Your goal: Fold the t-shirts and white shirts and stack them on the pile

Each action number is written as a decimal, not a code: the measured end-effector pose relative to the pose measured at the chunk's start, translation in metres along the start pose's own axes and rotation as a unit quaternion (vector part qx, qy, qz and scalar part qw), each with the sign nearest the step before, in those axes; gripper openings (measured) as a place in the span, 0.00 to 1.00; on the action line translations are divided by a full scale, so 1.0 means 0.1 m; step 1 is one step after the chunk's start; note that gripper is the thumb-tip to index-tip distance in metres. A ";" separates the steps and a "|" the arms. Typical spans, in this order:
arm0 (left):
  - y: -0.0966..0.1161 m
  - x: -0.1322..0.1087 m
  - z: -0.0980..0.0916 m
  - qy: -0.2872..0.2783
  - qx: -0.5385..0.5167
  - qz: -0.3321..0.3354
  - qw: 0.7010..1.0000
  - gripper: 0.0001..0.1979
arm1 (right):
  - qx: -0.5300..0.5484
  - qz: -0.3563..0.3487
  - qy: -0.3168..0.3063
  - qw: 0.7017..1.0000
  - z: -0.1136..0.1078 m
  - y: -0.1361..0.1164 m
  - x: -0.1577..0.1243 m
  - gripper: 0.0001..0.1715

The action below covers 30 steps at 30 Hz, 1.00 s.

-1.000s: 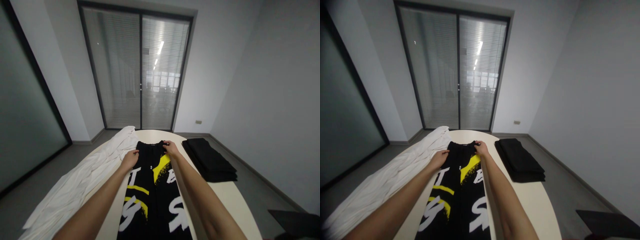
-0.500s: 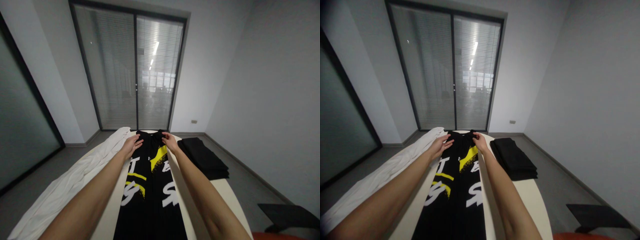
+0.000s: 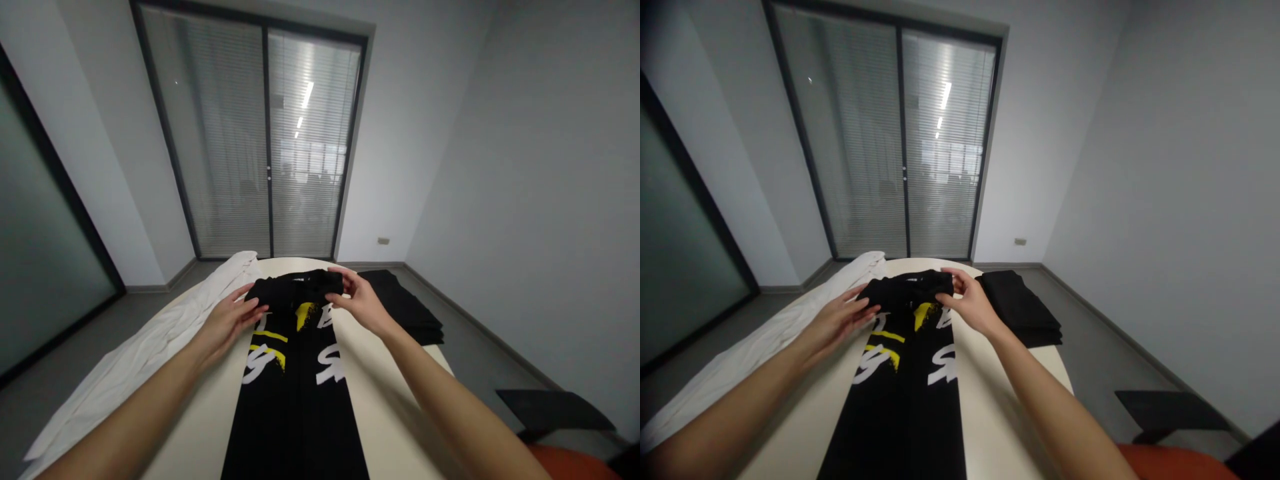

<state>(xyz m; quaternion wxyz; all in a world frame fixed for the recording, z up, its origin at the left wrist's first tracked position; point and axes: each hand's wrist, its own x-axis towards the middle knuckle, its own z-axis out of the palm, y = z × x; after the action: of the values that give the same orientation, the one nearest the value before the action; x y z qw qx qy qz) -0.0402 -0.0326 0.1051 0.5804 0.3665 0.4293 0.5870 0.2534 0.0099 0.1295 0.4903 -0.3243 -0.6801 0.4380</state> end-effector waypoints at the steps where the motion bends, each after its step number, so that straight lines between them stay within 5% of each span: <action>1: 0.02 -0.13 -0.05 -0.020 0.005 -0.011 1.000 0.30 | -0.009 0.006 -0.019 1.000 0.01 -0.07 -0.15 0.31; 3: 0.04 -0.38 -0.16 -0.077 0.034 -0.034 0.996 0.30 | 0.001 0.035 -0.065 0.997 0.00 -0.16 -0.42 0.22; 6: -0.04 -0.71 -0.36 -0.169 0.111 -0.080 0.976 0.31 | 0.076 0.091 -0.185 0.976 -0.01 -0.18 -0.76 0.24; 10: -0.32 -0.97 -0.61 -0.271 0.312 -0.103 0.905 0.21 | 0.104 0.148 -0.368 0.912 0.05 -0.01 -1.03 0.29; 13: -0.49 -1.03 -0.65 -0.300 0.421 -0.072 0.853 0.09 | 0.065 0.158 -0.423 0.890 0.13 0.19 -1.10 0.27; 18: -0.57 -0.90 -0.49 -0.303 0.474 0.003 0.827 0.09 | -0.014 0.167 -0.408 0.897 0.11 0.42 -1.04 0.22; 23: -0.66 -0.40 -0.32 -0.298 0.484 0.094 0.817 0.12 | -0.071 0.163 -0.335 0.925 -0.10 0.67 -0.69 0.13; 27: -0.76 0.00 -0.21 -0.256 0.481 0.143 0.826 0.19 | -0.058 0.139 -0.252 0.956 -0.23 0.84 -0.43 0.17; 30: -0.79 0.08 -0.13 -0.253 0.456 0.161 0.838 0.12 | -0.033 0.141 -0.219 0.965 -0.27 0.87 -0.39 0.20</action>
<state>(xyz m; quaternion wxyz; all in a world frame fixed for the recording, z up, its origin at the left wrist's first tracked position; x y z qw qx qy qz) -0.0239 -0.0289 0.0260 0.3330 0.7897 0.4214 0.2966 0.2925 0.0189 0.0389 0.2510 -0.3292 -0.7325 0.5404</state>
